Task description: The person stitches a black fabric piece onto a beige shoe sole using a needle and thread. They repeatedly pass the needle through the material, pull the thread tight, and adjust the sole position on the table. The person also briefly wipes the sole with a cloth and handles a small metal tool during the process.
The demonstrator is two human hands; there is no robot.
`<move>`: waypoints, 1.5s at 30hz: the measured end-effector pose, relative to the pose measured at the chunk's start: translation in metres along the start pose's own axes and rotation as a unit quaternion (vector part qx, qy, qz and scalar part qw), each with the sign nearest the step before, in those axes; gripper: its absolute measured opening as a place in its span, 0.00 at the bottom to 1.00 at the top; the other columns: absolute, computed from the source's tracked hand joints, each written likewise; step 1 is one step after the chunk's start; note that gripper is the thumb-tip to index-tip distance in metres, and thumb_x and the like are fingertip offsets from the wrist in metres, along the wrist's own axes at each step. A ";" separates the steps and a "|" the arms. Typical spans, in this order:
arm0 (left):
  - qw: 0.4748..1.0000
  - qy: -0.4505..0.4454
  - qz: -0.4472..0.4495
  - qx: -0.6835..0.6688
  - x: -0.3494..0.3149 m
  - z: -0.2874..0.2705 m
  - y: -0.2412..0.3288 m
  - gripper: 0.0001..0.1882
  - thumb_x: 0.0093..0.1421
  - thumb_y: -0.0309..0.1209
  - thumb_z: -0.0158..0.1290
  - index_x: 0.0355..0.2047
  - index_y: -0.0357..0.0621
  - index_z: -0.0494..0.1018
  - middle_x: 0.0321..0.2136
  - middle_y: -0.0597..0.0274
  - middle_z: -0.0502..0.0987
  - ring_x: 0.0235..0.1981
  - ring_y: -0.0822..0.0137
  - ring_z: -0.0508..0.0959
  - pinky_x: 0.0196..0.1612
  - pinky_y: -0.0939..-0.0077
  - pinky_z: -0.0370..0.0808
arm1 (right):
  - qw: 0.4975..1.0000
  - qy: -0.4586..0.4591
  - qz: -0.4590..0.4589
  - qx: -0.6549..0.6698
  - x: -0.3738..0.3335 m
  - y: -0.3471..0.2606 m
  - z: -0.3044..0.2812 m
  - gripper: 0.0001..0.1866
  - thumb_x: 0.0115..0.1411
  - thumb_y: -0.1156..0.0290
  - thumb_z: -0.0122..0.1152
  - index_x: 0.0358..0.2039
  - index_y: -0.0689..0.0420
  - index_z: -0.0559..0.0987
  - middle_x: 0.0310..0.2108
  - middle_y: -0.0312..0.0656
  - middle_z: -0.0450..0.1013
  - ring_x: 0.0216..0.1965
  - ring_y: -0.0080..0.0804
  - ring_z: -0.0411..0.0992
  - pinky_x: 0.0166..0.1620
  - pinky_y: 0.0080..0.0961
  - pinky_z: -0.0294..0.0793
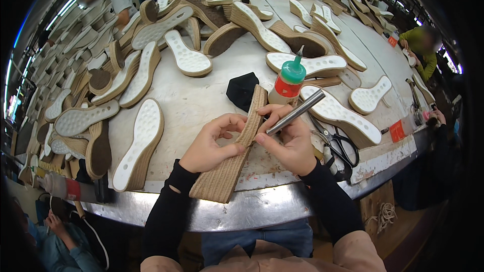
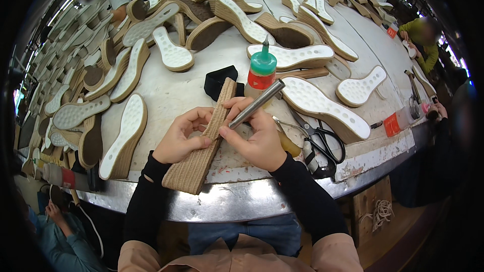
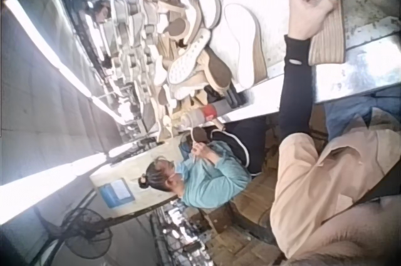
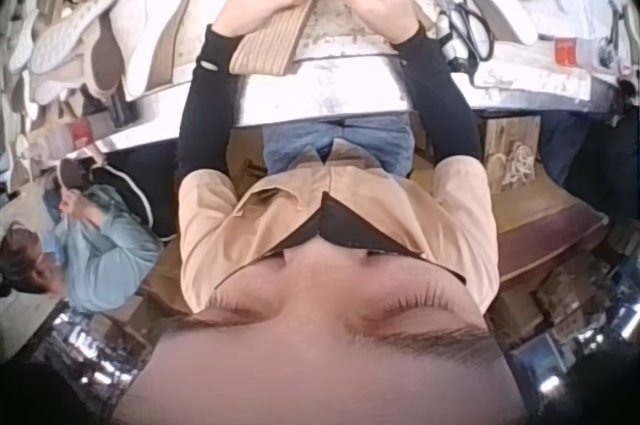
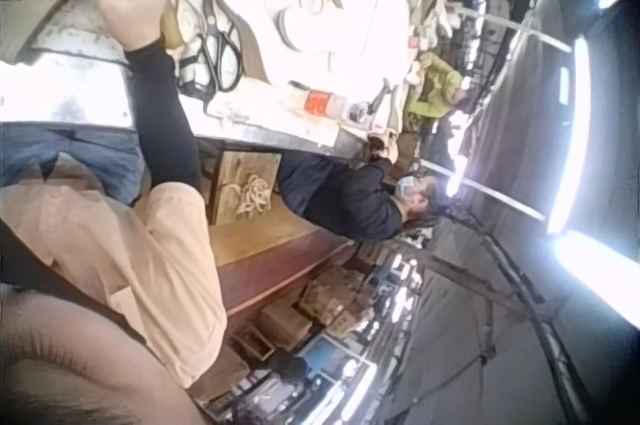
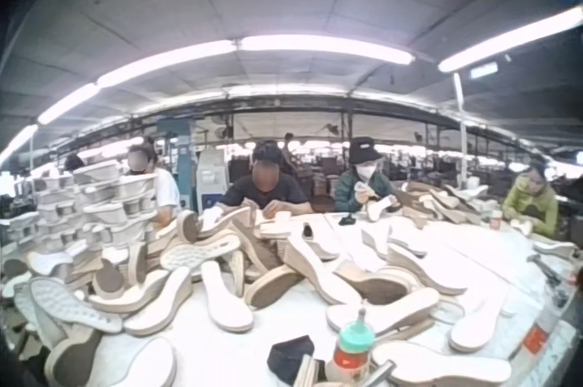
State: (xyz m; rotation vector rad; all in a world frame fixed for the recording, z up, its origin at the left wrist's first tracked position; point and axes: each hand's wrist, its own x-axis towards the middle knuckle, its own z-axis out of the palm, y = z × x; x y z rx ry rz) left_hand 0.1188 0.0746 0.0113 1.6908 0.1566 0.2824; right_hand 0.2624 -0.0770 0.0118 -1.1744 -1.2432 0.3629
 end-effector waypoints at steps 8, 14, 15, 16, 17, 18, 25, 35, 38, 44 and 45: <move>1.000 0.002 0.000 0.018 0.003 0.000 0.001 0.19 0.46 0.24 0.58 0.40 0.41 0.68 0.44 0.65 0.71 0.43 0.72 0.71 0.49 0.74 0.67 | 0.995 0.027 0.050 0.085 -0.001 -0.002 0.001 0.15 0.52 0.84 0.62 0.38 0.61 0.68 0.47 0.46 0.67 0.43 0.22 0.69 0.51 0.24 0.67; 1.000 0.007 0.000 0.007 0.002 0.000 -0.002 0.17 0.45 0.29 0.59 0.36 0.45 0.68 0.46 0.68 0.72 0.46 0.72 0.71 0.48 0.74 0.65 | 0.999 0.012 0.029 0.038 -0.001 -0.001 0.001 0.13 0.52 0.83 0.63 0.36 0.61 0.70 0.48 0.46 0.66 0.45 0.24 0.68 0.53 0.25 0.66; 1.000 0.005 0.001 0.001 0.002 -0.001 -0.002 0.17 0.45 0.29 0.59 0.36 0.45 0.68 0.46 0.68 0.71 0.46 0.72 0.70 0.48 0.74 0.65 | 0.999 0.008 0.023 0.027 0.000 -0.001 0.000 0.12 0.52 0.82 0.63 0.35 0.61 0.70 0.48 0.46 0.66 0.46 0.24 0.68 0.53 0.25 0.65; 1.000 0.002 0.004 -0.004 0.002 -0.001 -0.002 0.17 0.45 0.29 0.59 0.36 0.45 0.69 0.46 0.68 0.71 0.46 0.72 0.70 0.48 0.74 0.65 | 0.999 0.004 0.023 0.022 0.000 -0.001 0.000 0.12 0.52 0.82 0.63 0.35 0.61 0.71 0.48 0.46 0.65 0.47 0.25 0.68 0.54 0.26 0.65; 1.000 0.002 0.003 -0.003 0.002 -0.001 -0.002 0.17 0.45 0.29 0.59 0.36 0.45 0.69 0.46 0.68 0.71 0.46 0.72 0.70 0.48 0.74 0.65 | 1.000 0.001 0.022 0.016 0.000 -0.001 -0.001 0.11 0.52 0.82 0.63 0.34 0.61 0.71 0.48 0.46 0.65 0.47 0.25 0.67 0.54 0.26 0.65; 1.000 0.001 0.004 -0.002 0.002 -0.001 -0.002 0.17 0.45 0.29 0.59 0.36 0.45 0.69 0.46 0.68 0.71 0.46 0.72 0.70 0.48 0.74 0.65 | 1.000 -0.002 0.019 0.007 0.000 -0.002 -0.001 0.10 0.52 0.82 0.63 0.34 0.61 0.72 0.48 0.46 0.65 0.48 0.25 0.67 0.55 0.26 0.64; 0.999 -0.005 0.002 0.042 0.004 -0.001 0.002 0.26 0.46 0.25 0.59 0.48 0.37 0.68 0.41 0.65 0.72 0.43 0.73 0.71 0.51 0.74 0.67 | 0.997 0.041 0.030 0.054 -0.001 -0.005 0.000 0.14 0.52 0.83 0.63 0.36 0.60 0.68 0.40 0.43 0.69 0.42 0.23 0.69 0.49 0.23 0.67; 0.998 -0.017 0.006 0.066 0.000 -0.002 0.004 0.26 0.45 0.30 0.66 0.44 0.41 0.68 0.49 0.62 0.70 0.48 0.70 0.70 0.54 0.69 0.65 | 0.969 0.120 0.163 0.143 -0.010 -0.009 0.009 0.16 0.51 0.81 0.66 0.37 0.59 0.68 0.30 0.37 0.71 0.32 0.19 0.70 0.38 0.17 0.72; 0.997 -0.015 -0.003 0.071 0.000 -0.001 0.004 0.26 0.45 0.29 0.66 0.44 0.42 0.68 0.48 0.63 0.70 0.48 0.70 0.70 0.53 0.69 0.65 | 0.965 0.129 0.171 0.153 -0.012 -0.007 0.012 0.16 0.52 0.81 0.65 0.37 0.60 0.67 0.30 0.37 0.71 0.32 0.19 0.70 0.38 0.17 0.72; 0.995 0.014 0.007 0.094 0.000 0.002 0.004 0.27 0.42 0.34 0.66 0.43 0.47 0.69 0.38 0.71 0.73 0.45 0.70 0.73 0.46 0.69 0.65 | 0.961 0.140 0.175 0.160 -0.018 -0.005 0.015 0.15 0.53 0.82 0.64 0.36 0.59 0.67 0.30 0.37 0.72 0.32 0.19 0.70 0.39 0.16 0.71; 0.995 0.015 0.007 0.099 0.000 0.002 0.004 0.27 0.42 0.34 0.66 0.43 0.47 0.69 0.38 0.71 0.73 0.45 0.70 0.73 0.46 0.69 0.65 | 0.962 0.141 0.171 0.161 -0.019 -0.004 0.015 0.15 0.53 0.82 0.64 0.36 0.59 0.67 0.30 0.37 0.72 0.32 0.19 0.70 0.39 0.16 0.71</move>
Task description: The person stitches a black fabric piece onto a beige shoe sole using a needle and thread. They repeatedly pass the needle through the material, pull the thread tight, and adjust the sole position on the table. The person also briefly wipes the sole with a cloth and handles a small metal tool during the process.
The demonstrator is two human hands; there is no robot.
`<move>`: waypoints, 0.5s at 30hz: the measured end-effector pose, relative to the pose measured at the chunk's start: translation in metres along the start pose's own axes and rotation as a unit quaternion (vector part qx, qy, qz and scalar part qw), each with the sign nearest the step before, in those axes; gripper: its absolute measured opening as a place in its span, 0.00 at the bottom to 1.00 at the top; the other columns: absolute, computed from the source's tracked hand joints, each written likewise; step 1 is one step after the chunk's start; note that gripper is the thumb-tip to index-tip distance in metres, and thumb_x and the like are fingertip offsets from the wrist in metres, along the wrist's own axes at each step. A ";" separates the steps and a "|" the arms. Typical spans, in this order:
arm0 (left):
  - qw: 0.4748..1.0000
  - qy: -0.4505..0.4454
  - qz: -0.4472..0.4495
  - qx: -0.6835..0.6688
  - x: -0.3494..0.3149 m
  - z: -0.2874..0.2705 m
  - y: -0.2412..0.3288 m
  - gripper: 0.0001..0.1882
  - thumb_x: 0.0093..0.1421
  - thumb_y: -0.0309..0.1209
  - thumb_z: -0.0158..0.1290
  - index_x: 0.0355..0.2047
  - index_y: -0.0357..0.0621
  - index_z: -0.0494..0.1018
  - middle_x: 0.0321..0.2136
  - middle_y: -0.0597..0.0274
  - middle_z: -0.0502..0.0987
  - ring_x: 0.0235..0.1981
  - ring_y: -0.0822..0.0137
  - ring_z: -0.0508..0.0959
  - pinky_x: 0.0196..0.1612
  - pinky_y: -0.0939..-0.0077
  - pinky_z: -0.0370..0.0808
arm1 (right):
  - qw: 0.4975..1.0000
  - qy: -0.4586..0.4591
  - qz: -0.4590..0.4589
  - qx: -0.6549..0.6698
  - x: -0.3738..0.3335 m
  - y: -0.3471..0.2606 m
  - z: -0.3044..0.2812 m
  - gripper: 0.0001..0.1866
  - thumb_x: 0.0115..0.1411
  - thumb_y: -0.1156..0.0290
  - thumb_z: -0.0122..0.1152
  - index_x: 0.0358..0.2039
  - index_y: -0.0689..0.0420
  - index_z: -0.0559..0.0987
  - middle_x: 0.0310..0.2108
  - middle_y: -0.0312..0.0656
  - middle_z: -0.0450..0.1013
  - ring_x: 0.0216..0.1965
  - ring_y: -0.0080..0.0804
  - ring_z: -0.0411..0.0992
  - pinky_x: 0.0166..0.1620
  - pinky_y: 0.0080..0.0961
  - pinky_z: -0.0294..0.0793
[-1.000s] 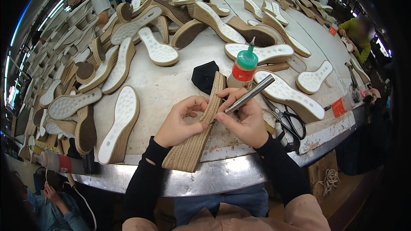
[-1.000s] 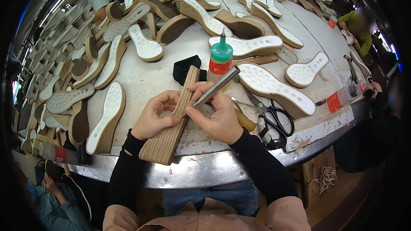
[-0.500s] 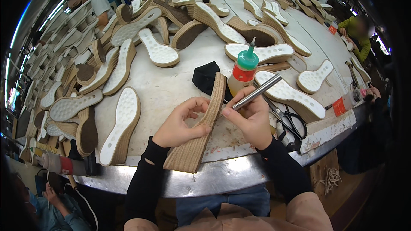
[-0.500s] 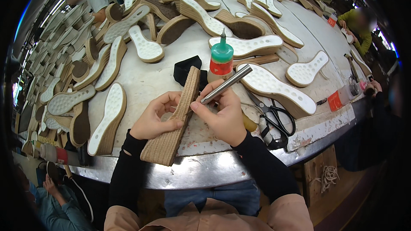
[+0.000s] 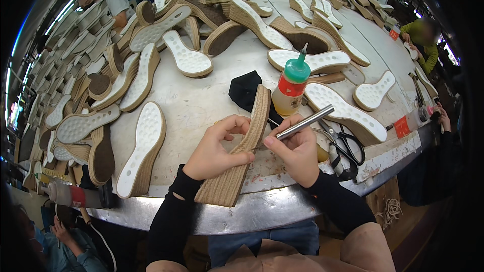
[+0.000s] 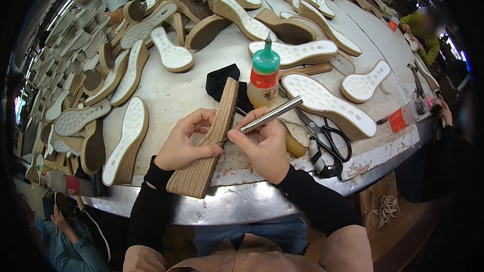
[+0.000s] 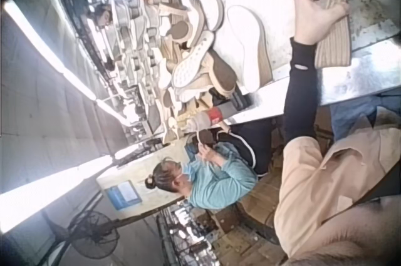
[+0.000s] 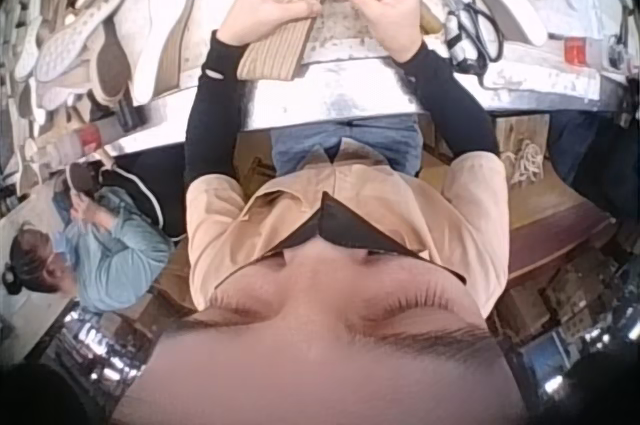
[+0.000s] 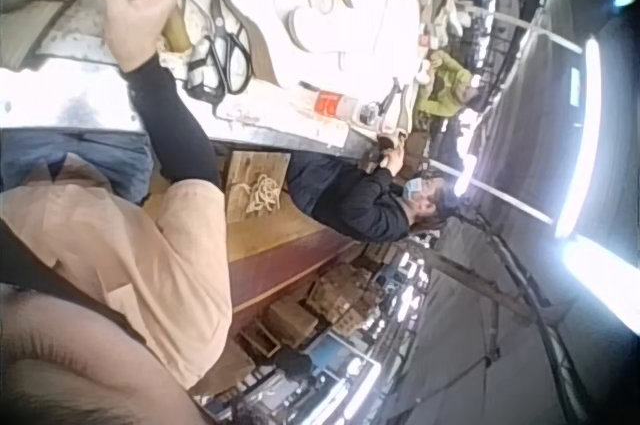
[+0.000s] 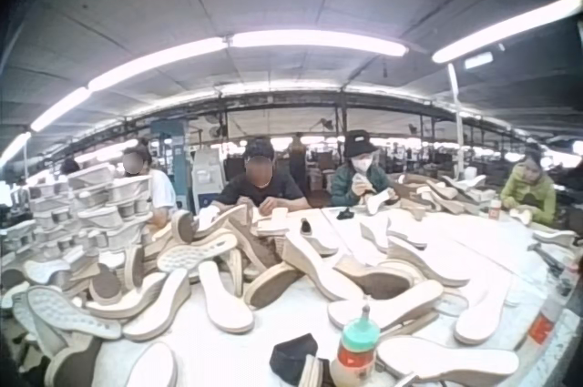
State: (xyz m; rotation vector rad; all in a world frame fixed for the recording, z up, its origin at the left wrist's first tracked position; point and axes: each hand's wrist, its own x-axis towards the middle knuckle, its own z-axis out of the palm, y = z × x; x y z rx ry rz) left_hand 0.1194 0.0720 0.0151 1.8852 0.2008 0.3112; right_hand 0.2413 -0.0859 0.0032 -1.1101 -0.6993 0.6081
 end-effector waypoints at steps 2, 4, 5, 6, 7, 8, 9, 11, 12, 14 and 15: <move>1.000 0.002 -0.003 0.007 0.000 0.000 0.001 0.27 0.42 0.35 0.66 0.43 0.47 0.69 0.37 0.71 0.74 0.44 0.69 0.73 0.46 0.69 0.65 | 1.000 -0.003 -0.007 0.020 -0.001 0.002 0.000 0.15 0.53 0.82 0.64 0.36 0.58 0.66 0.30 0.38 0.72 0.32 0.19 0.71 0.38 0.16 0.71; 1.000 0.002 -0.007 0.012 0.000 0.000 0.002 0.26 0.42 0.35 0.66 0.42 0.47 0.70 0.37 0.71 0.74 0.44 0.69 0.73 0.45 0.69 0.65 | 0.999 -0.003 -0.003 0.037 -0.002 0.005 -0.001 0.15 0.53 0.82 0.64 0.36 0.58 0.66 0.30 0.38 0.72 0.32 0.19 0.71 0.38 0.15 0.70; 1.000 -0.002 -0.012 0.008 0.000 0.000 0.003 0.26 0.42 0.32 0.66 0.42 0.45 0.69 0.38 0.70 0.73 0.43 0.71 0.72 0.46 0.71 0.65 | 0.999 -0.003 0.005 0.044 -0.003 0.006 -0.002 0.15 0.53 0.83 0.64 0.35 0.58 0.67 0.29 0.38 0.73 0.31 0.19 0.71 0.38 0.15 0.70; 1.000 -0.006 -0.014 0.005 0.000 -0.001 0.003 0.26 0.43 0.30 0.66 0.43 0.43 0.69 0.39 0.69 0.73 0.43 0.73 0.71 0.46 0.73 0.65 | 0.998 -0.002 0.013 0.054 -0.004 0.006 -0.003 0.15 0.52 0.83 0.64 0.35 0.58 0.67 0.29 0.39 0.73 0.31 0.19 0.71 0.37 0.15 0.70; 1.000 -0.009 -0.012 0.002 0.000 -0.001 0.004 0.26 0.43 0.27 0.66 0.43 0.42 0.69 0.40 0.68 0.72 0.42 0.75 0.70 0.47 0.75 0.65 | 0.999 -0.004 0.016 0.044 -0.004 0.007 -0.005 0.15 0.52 0.83 0.64 0.35 0.58 0.67 0.29 0.39 0.73 0.31 0.20 0.71 0.37 0.16 0.70; 1.000 -0.010 -0.024 -0.004 -0.001 -0.001 0.004 0.25 0.43 0.27 0.66 0.43 0.41 0.69 0.40 0.68 0.72 0.42 0.75 0.71 0.47 0.76 0.65 | 0.999 -0.005 0.021 0.038 -0.005 0.007 -0.006 0.15 0.52 0.83 0.64 0.34 0.58 0.67 0.29 0.39 0.73 0.30 0.20 0.71 0.37 0.16 0.71; 0.999 -0.011 -0.029 -0.010 -0.001 0.000 0.004 0.25 0.43 0.27 0.66 0.42 0.41 0.69 0.40 0.68 0.72 0.42 0.74 0.71 0.47 0.76 0.65 | 0.999 -0.006 0.026 0.031 -0.005 0.007 -0.008 0.15 0.51 0.83 0.65 0.34 0.58 0.68 0.29 0.39 0.73 0.30 0.20 0.71 0.37 0.16 0.71; 0.999 -0.009 -0.034 -0.030 -0.001 0.001 0.005 0.25 0.44 0.26 0.66 0.42 0.41 0.69 0.41 0.67 0.73 0.42 0.74 0.71 0.48 0.77 0.66 | 0.999 0.008 0.031 0.018 -0.003 0.006 -0.010 0.14 0.51 0.84 0.64 0.33 0.59 0.68 0.29 0.39 0.73 0.30 0.21 0.71 0.37 0.18 0.71; 0.998 -0.006 -0.035 -0.045 -0.001 0.001 0.006 0.24 0.44 0.26 0.66 0.42 0.41 0.69 0.41 0.66 0.73 0.42 0.74 0.72 0.49 0.77 0.66 | 0.999 0.019 0.044 0.007 -0.001 0.004 -0.011 0.14 0.51 0.84 0.64 0.33 0.59 0.68 0.29 0.39 0.73 0.29 0.22 0.71 0.36 0.18 0.71; 0.999 -0.004 -0.026 -0.045 -0.004 0.000 0.008 0.24 0.45 0.27 0.67 0.42 0.41 0.69 0.43 0.65 0.73 0.43 0.72 0.72 0.51 0.76 0.67 | 0.996 0.046 0.020 0.075 0.004 0.000 -0.015 0.12 0.51 0.82 0.65 0.33 0.59 0.70 0.28 0.39 0.73 0.29 0.22 0.72 0.35 0.18 0.72; 0.999 -0.004 -0.016 -0.031 -0.006 -0.002 0.009 0.25 0.45 0.28 0.67 0.43 0.40 0.69 0.44 0.63 0.73 0.45 0.71 0.73 0.53 0.75 0.67 | 0.992 0.065 0.021 0.106 0.006 -0.002 -0.016 0.12 0.51 0.81 0.65 0.32 0.60 0.70 0.28 0.38 0.73 0.28 0.21 0.72 0.35 0.17 0.73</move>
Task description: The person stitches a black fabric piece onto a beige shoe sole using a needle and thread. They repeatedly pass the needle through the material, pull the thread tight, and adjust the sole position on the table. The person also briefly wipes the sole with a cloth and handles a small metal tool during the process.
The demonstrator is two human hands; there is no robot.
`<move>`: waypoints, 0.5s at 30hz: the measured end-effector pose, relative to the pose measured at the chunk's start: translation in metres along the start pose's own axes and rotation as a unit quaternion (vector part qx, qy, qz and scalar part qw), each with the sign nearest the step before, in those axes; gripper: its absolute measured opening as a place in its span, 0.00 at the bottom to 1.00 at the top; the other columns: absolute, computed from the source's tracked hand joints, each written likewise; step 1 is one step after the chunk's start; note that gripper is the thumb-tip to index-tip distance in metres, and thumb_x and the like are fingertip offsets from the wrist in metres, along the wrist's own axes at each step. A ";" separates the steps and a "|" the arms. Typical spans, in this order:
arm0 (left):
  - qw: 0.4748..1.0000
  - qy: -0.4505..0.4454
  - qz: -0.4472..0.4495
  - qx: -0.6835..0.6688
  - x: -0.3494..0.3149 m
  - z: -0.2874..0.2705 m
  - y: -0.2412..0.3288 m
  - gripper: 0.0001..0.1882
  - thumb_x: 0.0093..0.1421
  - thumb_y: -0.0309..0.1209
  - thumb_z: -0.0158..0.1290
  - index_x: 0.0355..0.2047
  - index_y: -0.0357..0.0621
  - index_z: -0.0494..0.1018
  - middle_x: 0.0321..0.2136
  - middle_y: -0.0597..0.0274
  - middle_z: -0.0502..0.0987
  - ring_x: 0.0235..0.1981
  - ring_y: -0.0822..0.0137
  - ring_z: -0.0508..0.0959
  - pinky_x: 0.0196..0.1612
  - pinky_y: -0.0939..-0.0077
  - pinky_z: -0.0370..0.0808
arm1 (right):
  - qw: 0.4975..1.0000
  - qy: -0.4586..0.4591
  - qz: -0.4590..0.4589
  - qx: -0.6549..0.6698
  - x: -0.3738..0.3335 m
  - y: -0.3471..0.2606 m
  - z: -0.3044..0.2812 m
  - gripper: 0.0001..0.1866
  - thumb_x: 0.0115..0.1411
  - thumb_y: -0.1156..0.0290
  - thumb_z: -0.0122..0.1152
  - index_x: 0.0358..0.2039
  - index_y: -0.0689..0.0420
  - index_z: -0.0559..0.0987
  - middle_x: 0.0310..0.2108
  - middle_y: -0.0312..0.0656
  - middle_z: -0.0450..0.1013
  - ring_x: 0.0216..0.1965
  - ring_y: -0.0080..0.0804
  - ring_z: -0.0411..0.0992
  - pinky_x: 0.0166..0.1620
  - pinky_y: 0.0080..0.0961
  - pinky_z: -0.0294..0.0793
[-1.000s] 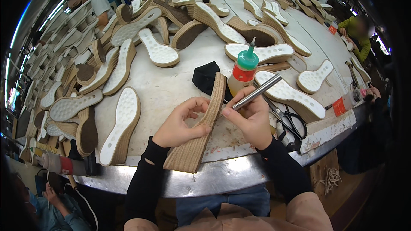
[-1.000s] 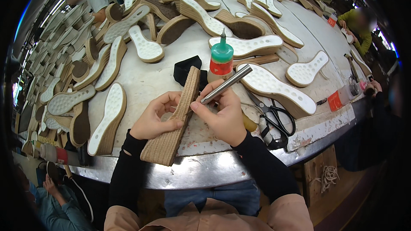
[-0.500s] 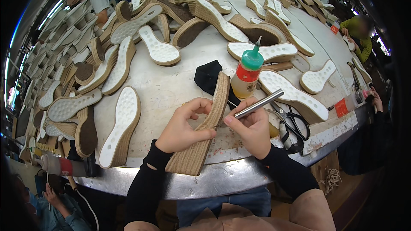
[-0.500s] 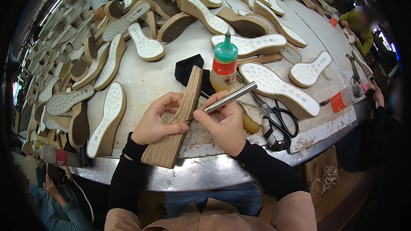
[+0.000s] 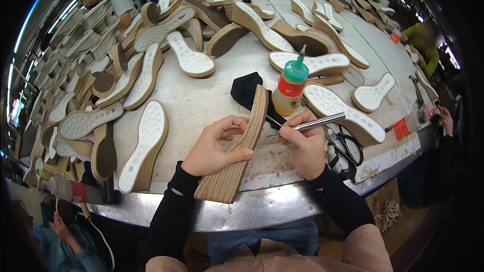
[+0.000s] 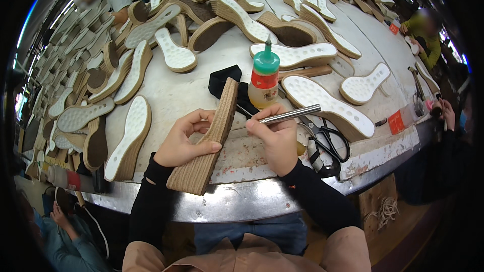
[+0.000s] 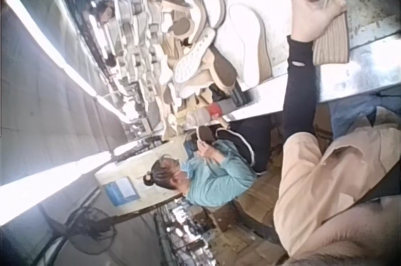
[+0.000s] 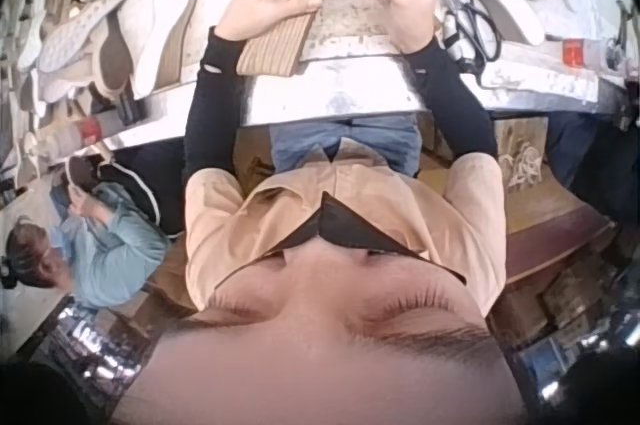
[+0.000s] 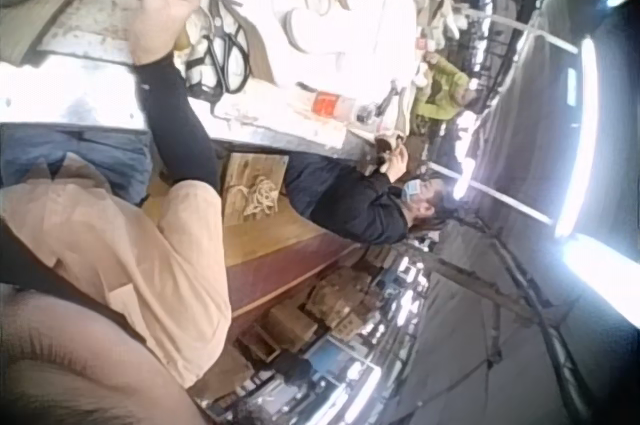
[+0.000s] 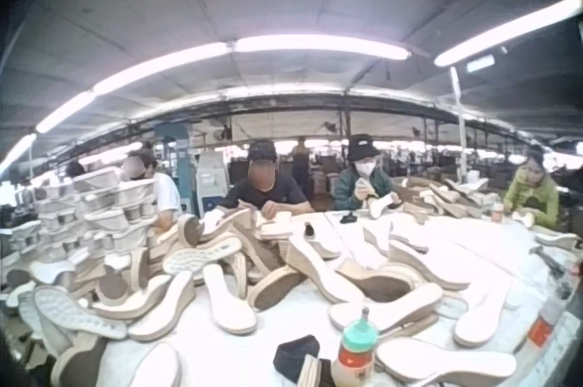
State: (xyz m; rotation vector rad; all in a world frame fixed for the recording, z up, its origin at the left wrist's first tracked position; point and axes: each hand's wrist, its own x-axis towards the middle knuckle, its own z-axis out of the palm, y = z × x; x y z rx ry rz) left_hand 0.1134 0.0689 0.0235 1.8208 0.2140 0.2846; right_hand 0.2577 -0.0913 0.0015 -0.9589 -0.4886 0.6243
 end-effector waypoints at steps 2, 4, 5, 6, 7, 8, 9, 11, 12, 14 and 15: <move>1.000 0.001 0.002 0.017 -0.006 -0.005 0.004 0.26 0.46 0.29 0.68 0.45 0.39 0.70 0.45 0.62 0.74 0.46 0.70 0.73 0.54 0.74 0.68 | 1.000 -0.010 -0.020 0.008 0.002 -0.004 0.000 0.12 0.51 0.83 0.64 0.32 0.60 0.70 0.29 0.40 0.74 0.29 0.22 0.72 0.36 0.18 0.73; 1.000 -0.003 0.000 0.030 -0.015 -0.013 0.009 0.27 0.46 0.30 0.68 0.46 0.38 0.72 0.45 0.60 0.75 0.46 0.69 0.75 0.54 0.74 0.69 | 0.999 -0.017 -0.047 -0.003 0.000 -0.006 0.002 0.12 0.51 0.84 0.64 0.32 0.60 0.70 0.30 0.40 0.74 0.30 0.22 0.72 0.37 0.18 0.73; 0.999 0.001 -0.028 0.032 -0.019 -0.016 0.011 0.26 0.46 0.29 0.67 0.46 0.37 0.73 0.44 0.60 0.76 0.45 0.69 0.76 0.53 0.74 0.70 | 0.997 -0.031 -0.070 -0.026 -0.001 -0.005 0.004 0.12 0.51 0.84 0.64 0.32 0.60 0.70 0.30 0.41 0.74 0.30 0.22 0.72 0.37 0.18 0.73; 0.998 0.006 -0.040 0.043 -0.021 -0.019 0.012 0.25 0.46 0.28 0.67 0.45 0.36 0.74 0.42 0.59 0.77 0.44 0.69 0.76 0.52 0.75 0.71 | 0.993 -0.044 -0.095 -0.048 -0.002 -0.005 0.005 0.12 0.51 0.85 0.64 0.32 0.60 0.70 0.31 0.41 0.74 0.31 0.22 0.72 0.37 0.18 0.73; 0.997 0.014 -0.044 0.066 -0.023 -0.020 0.013 0.24 0.46 0.28 0.67 0.45 0.35 0.75 0.41 0.59 0.78 0.43 0.69 0.77 0.51 0.75 0.72 | 0.989 -0.053 -0.117 -0.069 -0.003 -0.004 0.007 0.12 0.51 0.86 0.63 0.32 0.60 0.70 0.31 0.41 0.74 0.32 0.22 0.72 0.37 0.18 0.73; 0.997 0.021 -0.051 0.047 -0.024 -0.020 0.014 0.22 0.47 0.27 0.67 0.43 0.35 0.76 0.40 0.59 0.78 0.41 0.70 0.78 0.50 0.76 0.73 | 0.981 -0.072 -0.147 -0.099 -0.005 -0.002 0.009 0.12 0.51 0.86 0.63 0.32 0.60 0.70 0.32 0.41 0.74 0.33 0.23 0.72 0.38 0.18 0.72; 0.997 0.032 -0.049 0.040 -0.026 -0.017 0.014 0.20 0.47 0.27 0.66 0.41 0.34 0.77 0.39 0.59 0.79 0.40 0.70 0.78 0.49 0.77 0.73 | 0.972 -0.088 -0.175 -0.127 -0.006 0.000 0.011 0.12 0.51 0.86 0.63 0.32 0.60 0.70 0.32 0.41 0.74 0.34 0.23 0.72 0.40 0.19 0.72; 0.998 0.050 -0.034 0.027 -0.028 -0.012 0.013 0.18 0.47 0.26 0.66 0.39 0.34 0.78 0.37 0.58 0.79 0.39 0.70 0.79 0.47 0.77 0.74 | 0.952 -0.117 -0.217 -0.184 -0.008 0.002 0.014 0.12 0.50 0.86 0.63 0.31 0.59 0.71 0.32 0.40 0.74 0.40 0.27 0.70 0.46 0.24 0.70; 0.998 0.058 -0.022 0.022 -0.028 -0.010 0.012 0.18 0.47 0.26 0.65 0.39 0.33 0.78 0.37 0.58 0.79 0.38 0.71 0.79 0.47 0.77 0.74 | 0.948 -0.121 -0.220 -0.195 -0.009 0.004 0.015 0.12 0.50 0.85 0.63 0.30 0.59 0.71 0.31 0.40 0.74 0.41 0.28 0.70 0.47 0.25 0.69; 0.998 0.066 0.000 0.019 -0.028 -0.008 0.010 0.17 0.48 0.26 0.65 0.38 0.34 0.78 0.36 0.58 0.79 0.38 0.71 0.79 0.46 0.78 0.74 | 0.939 -0.124 -0.234 -0.220 -0.011 0.006 0.017 0.11 0.50 0.85 0.64 0.30 0.58 0.71 0.30 0.39 0.75 0.44 0.30 0.69 0.49 0.28 0.67; 0.997 0.067 0.010 0.021 -0.028 -0.007 0.010 0.16 0.48 0.26 0.65 0.38 0.34 0.78 0.36 0.58 0.79 0.38 0.71 0.79 0.46 0.78 0.74 | 0.948 -0.114 -0.211 -0.210 -0.012 0.007 0.018 0.11 0.50 0.84 0.64 0.29 0.58 0.72 0.29 0.39 0.75 0.45 0.31 0.68 0.48 0.28 0.67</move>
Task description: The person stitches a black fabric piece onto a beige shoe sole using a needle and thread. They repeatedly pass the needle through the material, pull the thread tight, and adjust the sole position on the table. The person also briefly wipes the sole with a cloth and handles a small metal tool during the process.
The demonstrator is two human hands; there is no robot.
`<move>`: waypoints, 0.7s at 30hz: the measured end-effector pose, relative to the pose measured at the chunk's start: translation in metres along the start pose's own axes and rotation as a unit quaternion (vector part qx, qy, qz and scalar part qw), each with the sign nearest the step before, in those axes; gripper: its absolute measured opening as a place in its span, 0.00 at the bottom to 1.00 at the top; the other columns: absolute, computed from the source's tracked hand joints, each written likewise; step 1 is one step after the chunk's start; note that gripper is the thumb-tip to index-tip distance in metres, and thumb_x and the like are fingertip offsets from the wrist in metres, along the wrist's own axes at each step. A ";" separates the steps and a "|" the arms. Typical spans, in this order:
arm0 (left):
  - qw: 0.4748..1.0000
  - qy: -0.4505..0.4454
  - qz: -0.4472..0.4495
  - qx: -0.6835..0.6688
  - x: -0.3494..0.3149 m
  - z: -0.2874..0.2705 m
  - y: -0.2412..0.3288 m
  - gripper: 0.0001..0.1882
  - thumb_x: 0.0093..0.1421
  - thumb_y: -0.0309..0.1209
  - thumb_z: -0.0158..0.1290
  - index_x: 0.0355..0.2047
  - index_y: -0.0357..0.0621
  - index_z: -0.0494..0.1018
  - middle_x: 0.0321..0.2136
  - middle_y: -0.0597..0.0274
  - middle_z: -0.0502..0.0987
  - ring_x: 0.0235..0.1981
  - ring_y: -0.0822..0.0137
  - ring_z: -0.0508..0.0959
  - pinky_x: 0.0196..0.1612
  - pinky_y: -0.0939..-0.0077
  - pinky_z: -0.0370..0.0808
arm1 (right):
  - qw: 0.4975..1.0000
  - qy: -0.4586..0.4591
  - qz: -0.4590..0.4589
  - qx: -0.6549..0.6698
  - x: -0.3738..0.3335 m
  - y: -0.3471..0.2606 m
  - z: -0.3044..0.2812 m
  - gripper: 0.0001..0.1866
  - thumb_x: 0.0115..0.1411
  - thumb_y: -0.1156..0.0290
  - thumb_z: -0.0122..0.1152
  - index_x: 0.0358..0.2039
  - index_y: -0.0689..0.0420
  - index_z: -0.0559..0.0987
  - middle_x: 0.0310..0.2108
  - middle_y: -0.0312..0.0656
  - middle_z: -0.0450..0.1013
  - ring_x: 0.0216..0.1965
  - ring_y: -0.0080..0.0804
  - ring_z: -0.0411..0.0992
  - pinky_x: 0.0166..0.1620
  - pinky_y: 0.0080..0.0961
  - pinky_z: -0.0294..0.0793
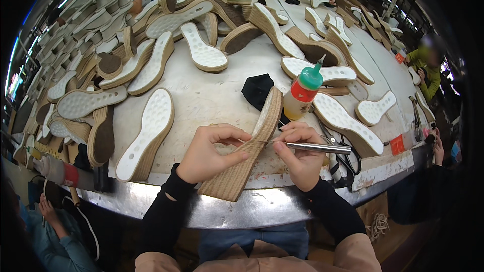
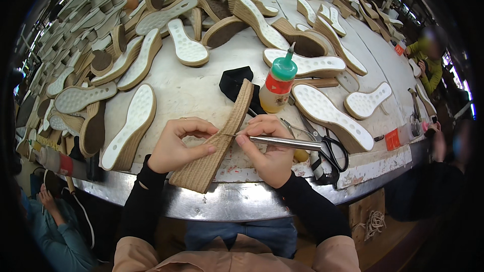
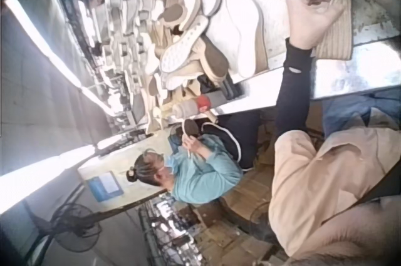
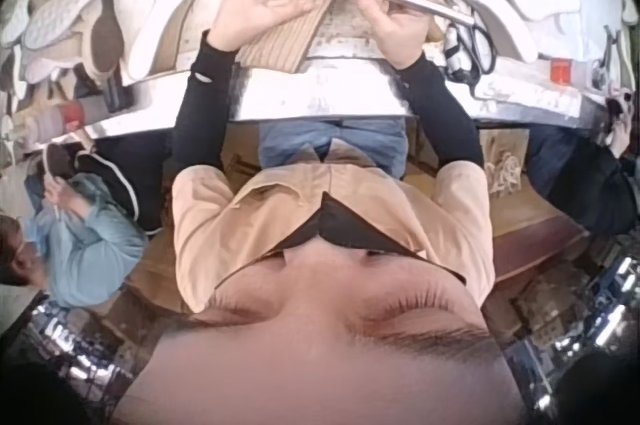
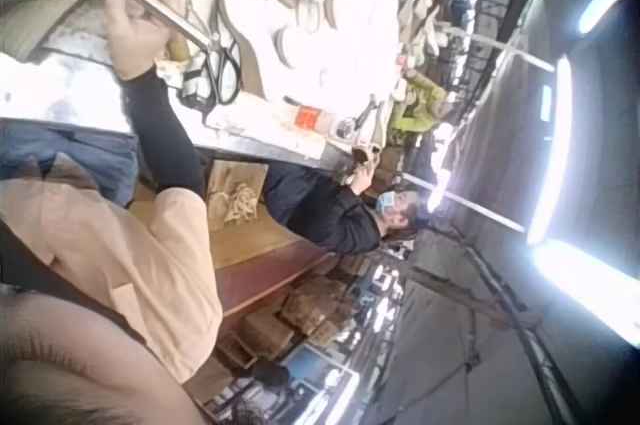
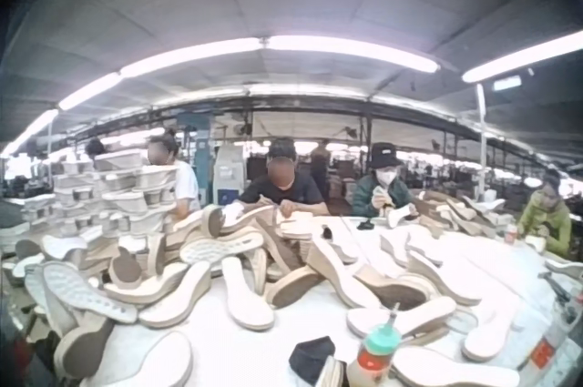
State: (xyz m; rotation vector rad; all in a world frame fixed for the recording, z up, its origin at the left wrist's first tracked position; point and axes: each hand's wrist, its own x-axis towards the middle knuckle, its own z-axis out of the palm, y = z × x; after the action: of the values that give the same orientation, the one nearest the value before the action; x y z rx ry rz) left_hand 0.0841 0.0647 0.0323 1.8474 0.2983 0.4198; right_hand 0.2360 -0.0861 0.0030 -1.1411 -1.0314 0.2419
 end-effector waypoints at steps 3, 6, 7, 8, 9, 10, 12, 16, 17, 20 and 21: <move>1.000 0.007 0.022 0.009 0.000 0.001 -0.003 0.14 0.48 0.26 0.64 0.36 0.34 0.78 0.34 0.58 0.79 0.37 0.72 0.78 0.44 0.79 0.74 | 0.998 0.018 0.048 0.031 -0.001 0.000 0.002 0.11 0.50 0.84 0.64 0.29 0.58 0.72 0.29 0.39 0.75 0.45 0.31 0.68 0.49 0.28 0.67; 0.999 0.016 0.027 0.009 0.002 0.002 -0.006 0.13 0.48 0.25 0.64 0.34 0.33 0.77 0.32 0.59 0.79 0.35 0.73 0.78 0.42 0.80 0.74 | 0.998 -0.015 -0.048 -0.049 0.005 0.000 0.001 0.13 0.51 0.86 0.62 0.34 0.59 0.69 0.34 0.48 0.74 0.42 0.28 0.71 0.45 0.23 0.71; 0.999 0.020 0.026 0.012 0.002 0.002 -0.007 0.12 0.48 0.25 0.63 0.33 0.33 0.77 0.32 0.60 0.78 0.34 0.73 0.78 0.42 0.80 0.74 | 1.000 -0.015 -0.012 -0.011 0.006 0.000 0.002 0.13 0.51 0.85 0.63 0.33 0.60 0.70 0.35 0.46 0.74 0.43 0.28 0.70 0.46 0.23 0.70; 0.999 0.020 0.028 0.007 0.002 0.002 -0.007 0.12 0.48 0.24 0.63 0.33 0.33 0.77 0.32 0.60 0.78 0.34 0.73 0.77 0.41 0.81 0.73 | 0.999 -0.002 0.028 0.025 0.007 -0.001 0.005 0.12 0.51 0.84 0.64 0.33 0.60 0.71 0.35 0.45 0.74 0.43 0.27 0.70 0.48 0.24 0.69; 0.999 0.022 0.030 0.008 0.003 0.002 -0.008 0.12 0.48 0.24 0.63 0.33 0.33 0.77 0.31 0.61 0.78 0.33 0.74 0.77 0.41 0.81 0.73 | 0.996 0.012 0.067 0.062 0.008 -0.002 0.007 0.11 0.51 0.83 0.65 0.32 0.61 0.72 0.36 0.43 0.74 0.44 0.26 0.69 0.49 0.25 0.68; 0.999 0.024 0.032 0.009 0.002 0.001 -0.008 0.12 0.48 0.24 0.63 0.33 0.33 0.77 0.31 0.61 0.78 0.33 0.74 0.77 0.40 0.81 0.73 | 0.995 0.002 0.072 0.068 0.012 -0.003 0.008 0.11 0.51 0.83 0.65 0.32 0.61 0.72 0.37 0.44 0.74 0.43 0.25 0.69 0.49 0.24 0.68; 0.999 0.041 -0.004 -0.004 0.001 -0.002 -0.009 0.11 0.48 0.23 0.63 0.33 0.34 0.77 0.31 0.61 0.78 0.33 0.75 0.76 0.40 0.82 0.73 | 0.993 -0.013 0.084 0.083 0.022 -0.002 0.009 0.11 0.52 0.82 0.65 0.33 0.62 0.72 0.38 0.45 0.73 0.41 0.23 0.70 0.48 0.22 0.68; 0.996 0.080 -0.015 -0.041 0.003 0.000 -0.012 0.10 0.48 0.23 0.63 0.31 0.35 0.76 0.31 0.63 0.78 0.32 0.76 0.76 0.40 0.82 0.72 | 0.983 -0.026 0.133 0.127 0.037 0.001 0.009 0.11 0.53 0.80 0.64 0.34 0.61 0.71 0.35 0.42 0.73 0.36 0.20 0.70 0.44 0.18 0.69; 0.996 0.082 -0.020 -0.039 0.004 0.000 -0.013 0.09 0.49 0.23 0.63 0.31 0.35 0.76 0.30 0.63 0.78 0.32 0.76 0.76 0.40 0.82 0.72 | 0.981 -0.026 0.133 0.139 0.038 -0.001 0.007 0.11 0.54 0.80 0.63 0.35 0.61 0.71 0.34 0.41 0.73 0.35 0.19 0.70 0.42 0.17 0.69; 0.995 0.088 -0.023 -0.035 0.005 0.002 -0.017 0.08 0.49 0.23 0.63 0.29 0.35 0.76 0.29 0.63 0.77 0.30 0.75 0.75 0.40 0.82 0.72 | 0.973 -0.041 0.117 0.193 0.037 -0.011 -0.007 0.11 0.57 0.80 0.60 0.37 0.60 0.68 0.29 0.35 0.70 0.29 0.16 0.68 0.33 0.13 0.67; 0.995 0.094 -0.011 -0.034 0.005 0.003 -0.018 0.07 0.49 0.23 0.63 0.28 0.35 0.76 0.28 0.63 0.77 0.30 0.75 0.75 0.39 0.82 0.72 | 0.983 -0.033 0.125 0.131 0.037 -0.015 -0.014 0.11 0.57 0.80 0.60 0.38 0.60 0.68 0.28 0.35 0.70 0.28 0.16 0.67 0.32 0.14 0.66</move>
State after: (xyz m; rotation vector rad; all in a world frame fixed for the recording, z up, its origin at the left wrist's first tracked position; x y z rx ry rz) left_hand 0.0900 0.0699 0.0151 1.7395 0.4266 0.5828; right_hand 0.2619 -0.0778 0.0358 -1.0247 -0.8823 0.6012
